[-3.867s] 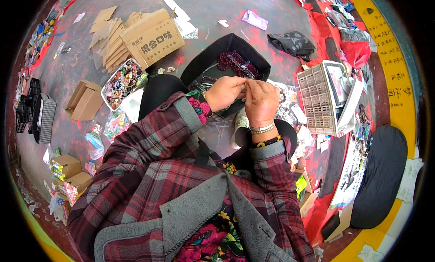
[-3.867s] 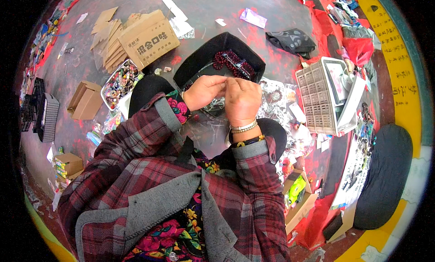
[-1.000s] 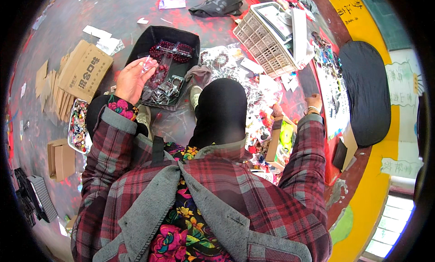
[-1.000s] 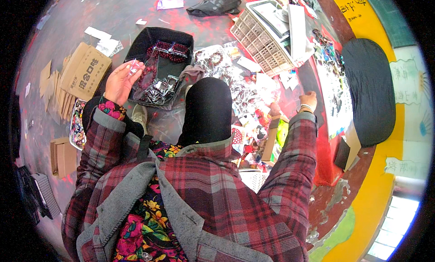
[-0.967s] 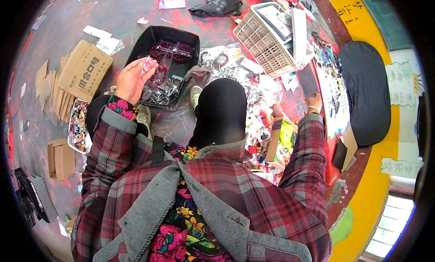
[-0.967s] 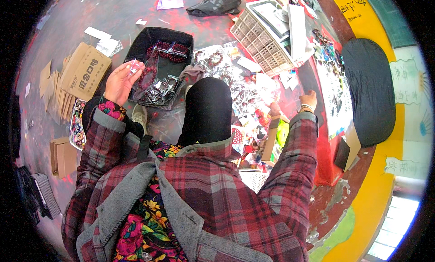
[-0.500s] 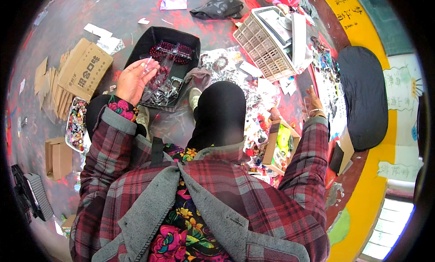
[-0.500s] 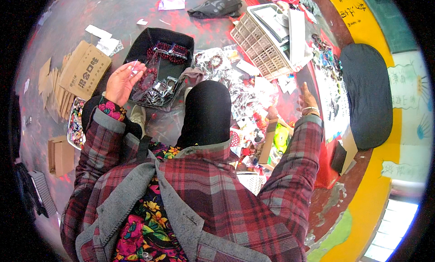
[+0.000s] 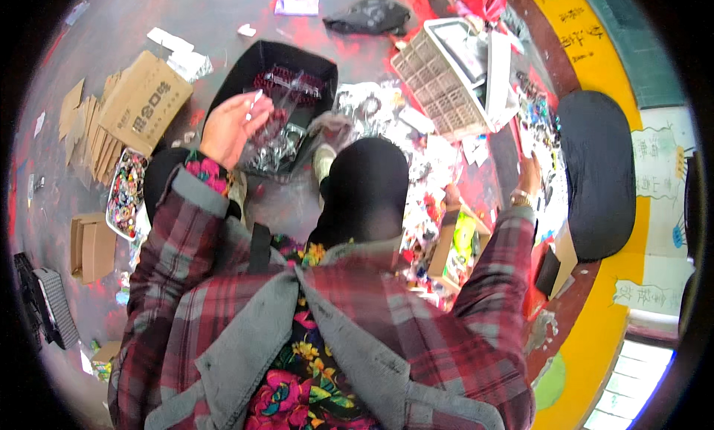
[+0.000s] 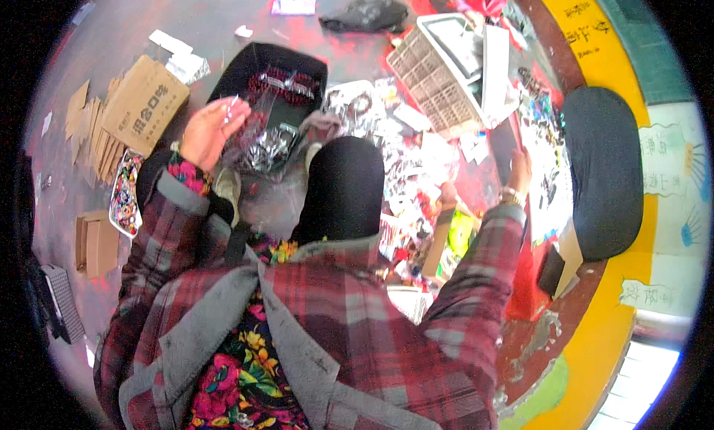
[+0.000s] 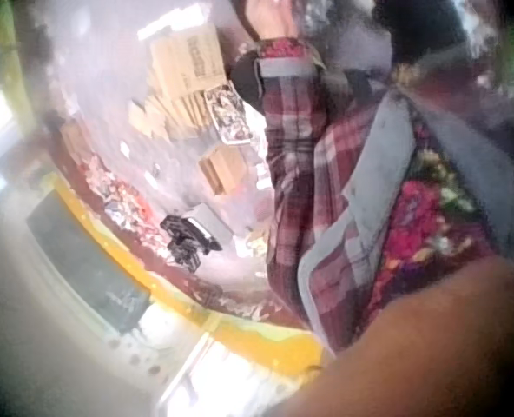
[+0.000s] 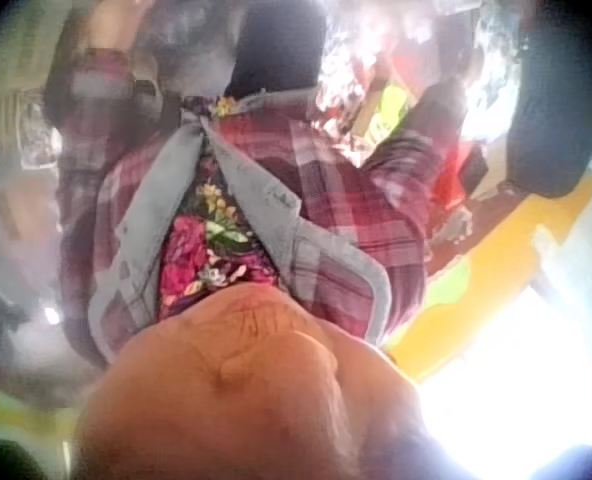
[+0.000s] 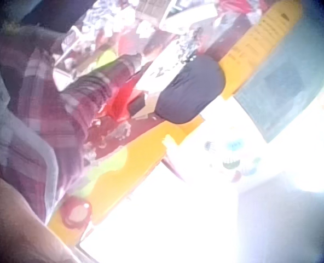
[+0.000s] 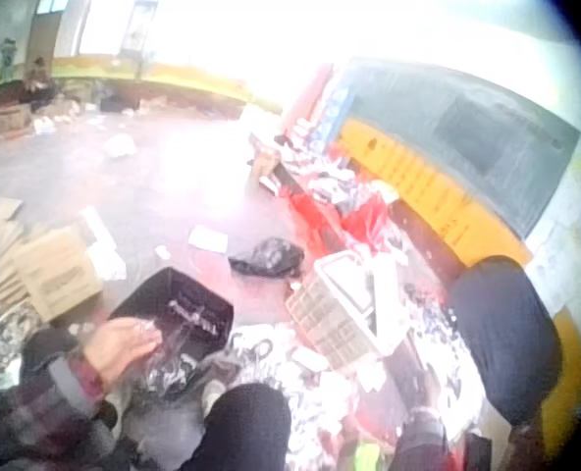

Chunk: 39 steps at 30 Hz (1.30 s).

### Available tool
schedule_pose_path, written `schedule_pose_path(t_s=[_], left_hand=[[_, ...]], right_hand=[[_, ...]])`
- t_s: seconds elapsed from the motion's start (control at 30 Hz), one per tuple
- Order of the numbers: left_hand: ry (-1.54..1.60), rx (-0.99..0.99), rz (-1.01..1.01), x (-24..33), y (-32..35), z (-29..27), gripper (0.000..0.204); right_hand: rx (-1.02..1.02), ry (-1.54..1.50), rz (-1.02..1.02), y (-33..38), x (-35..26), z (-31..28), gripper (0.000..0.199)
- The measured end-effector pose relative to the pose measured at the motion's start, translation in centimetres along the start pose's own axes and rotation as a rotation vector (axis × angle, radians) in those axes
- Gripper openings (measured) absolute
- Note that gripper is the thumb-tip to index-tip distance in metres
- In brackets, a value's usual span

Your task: The person sits on the floor and packs red beaded bracelets into small clear plastic bags. They pick up a bracelet, place it into a bag, and seal it before moving to the next item.

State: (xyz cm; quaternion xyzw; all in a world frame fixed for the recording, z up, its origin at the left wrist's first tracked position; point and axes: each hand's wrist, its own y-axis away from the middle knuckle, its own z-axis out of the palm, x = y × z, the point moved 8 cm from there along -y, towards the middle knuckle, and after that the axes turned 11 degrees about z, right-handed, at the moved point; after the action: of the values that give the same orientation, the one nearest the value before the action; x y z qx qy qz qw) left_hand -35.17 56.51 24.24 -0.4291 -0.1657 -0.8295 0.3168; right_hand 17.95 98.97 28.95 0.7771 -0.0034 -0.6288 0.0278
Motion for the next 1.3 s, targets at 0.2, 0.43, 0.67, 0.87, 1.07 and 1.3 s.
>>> schedule_pose_path(t_s=[0.2, 0.43, 0.67, 0.87, 1.07, 1.3], left_hand=[[0.024, -0.045, -0.060, -1.6, -0.4, 1.1, 0.026], [0.015, -0.014, -0.078, -1.7, -0.6, 1.8, 0.024], [0.053, -0.053, -0.052, -0.7, -0.6, 2.0, 0.026], [0.112, -0.137, -0.011, 0.6, -0.5, 2.3, 0.027], [0.265, -0.153, -0.029, 1.8, -0.3, 2.9, 0.025], [0.366, -0.170, -0.092, 1.9, -0.3, 3.2, 0.025]], right_hand=[[-0.504, -0.316, 0.301, 1.7, -3.9, 2.2, 0.037], [-0.146, 0.906, -0.028, 0.6, -7.2, 1.9, 0.026], [-0.320, 0.526, -0.461, 9.0, -15.4, 13.1, 0.026], [-0.766, 0.058, 0.085, 18.4, -13.2, 30.0, 0.036], [-1.093, -0.154, 0.231, 26.8, -9.2, 41.0, 0.063], [-1.086, -0.223, 0.324, 27.7, -8.8, 42.5, 0.027]])
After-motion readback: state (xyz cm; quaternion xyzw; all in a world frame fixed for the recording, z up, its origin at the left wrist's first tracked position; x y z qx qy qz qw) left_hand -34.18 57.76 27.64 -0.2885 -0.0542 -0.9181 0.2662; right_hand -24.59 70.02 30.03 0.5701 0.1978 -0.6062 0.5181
